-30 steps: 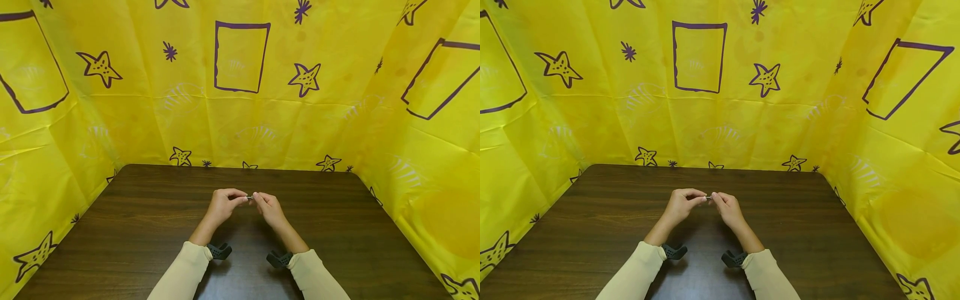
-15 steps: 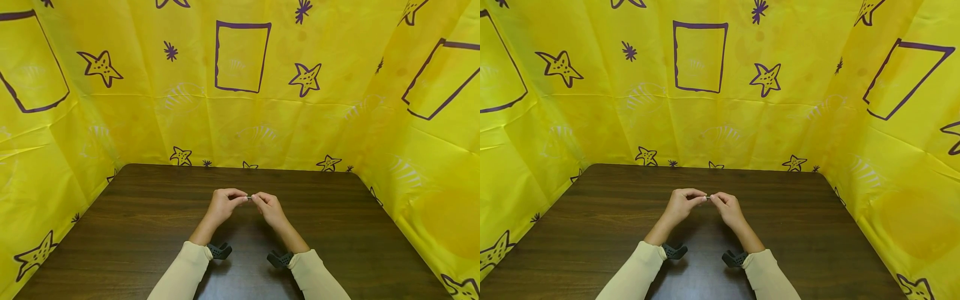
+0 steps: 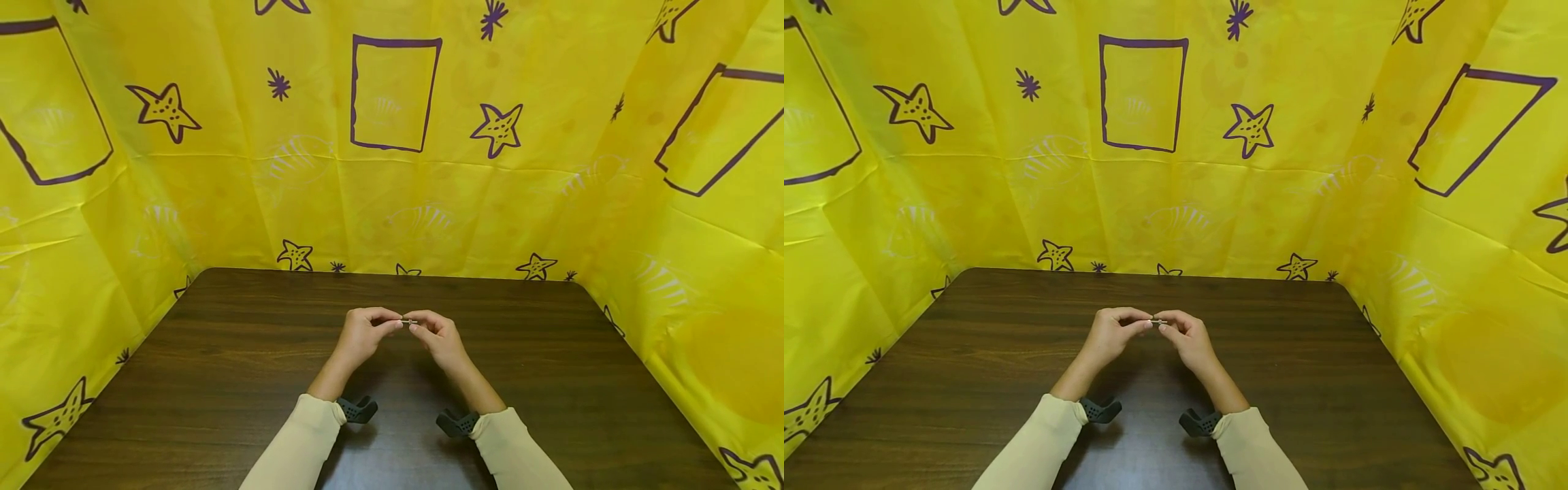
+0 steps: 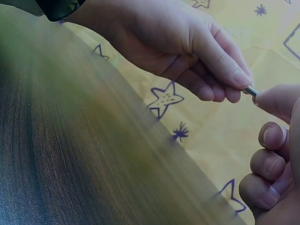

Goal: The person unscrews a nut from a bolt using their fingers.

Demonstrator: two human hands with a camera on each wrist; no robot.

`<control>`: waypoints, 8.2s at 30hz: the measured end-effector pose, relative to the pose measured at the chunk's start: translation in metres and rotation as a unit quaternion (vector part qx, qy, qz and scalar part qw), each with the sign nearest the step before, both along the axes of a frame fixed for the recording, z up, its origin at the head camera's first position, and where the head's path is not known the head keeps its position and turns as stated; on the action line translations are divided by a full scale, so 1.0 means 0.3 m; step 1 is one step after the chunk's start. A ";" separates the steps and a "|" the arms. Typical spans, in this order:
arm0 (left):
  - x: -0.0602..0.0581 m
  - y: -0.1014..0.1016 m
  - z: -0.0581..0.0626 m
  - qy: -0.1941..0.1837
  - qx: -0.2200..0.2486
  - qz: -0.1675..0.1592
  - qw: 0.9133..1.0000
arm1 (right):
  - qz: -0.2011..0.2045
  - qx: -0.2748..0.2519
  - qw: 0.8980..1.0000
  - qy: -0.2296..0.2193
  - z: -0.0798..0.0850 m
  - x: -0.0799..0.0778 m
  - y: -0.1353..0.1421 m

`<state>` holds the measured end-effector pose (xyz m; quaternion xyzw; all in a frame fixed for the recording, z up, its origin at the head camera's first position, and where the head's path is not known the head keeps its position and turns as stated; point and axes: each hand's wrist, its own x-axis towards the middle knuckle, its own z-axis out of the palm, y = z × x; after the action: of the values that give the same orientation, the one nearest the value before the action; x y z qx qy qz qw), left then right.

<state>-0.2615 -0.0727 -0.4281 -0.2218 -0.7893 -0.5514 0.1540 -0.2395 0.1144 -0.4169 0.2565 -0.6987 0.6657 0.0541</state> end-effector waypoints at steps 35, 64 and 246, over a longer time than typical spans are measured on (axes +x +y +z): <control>0.002 0.001 0.001 -0.005 0.001 -0.011 1.000 | -0.065 0.057 0.996 -0.021 0.017 0.009 -0.017; 0.003 -0.006 -0.002 -0.017 0.018 0.000 1.000 | -0.039 0.011 0.999 0.033 -0.005 0.006 -0.009; -0.005 -0.002 0.001 0.000 0.009 -0.008 1.000 | -0.009 -0.019 0.998 -0.058 0.010 -0.005 0.003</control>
<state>-0.2629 -0.0732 -0.4278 -0.2271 -0.7824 -0.5597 0.1519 -0.2409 0.1153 -0.4140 0.2099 -0.6899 0.6923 0.0249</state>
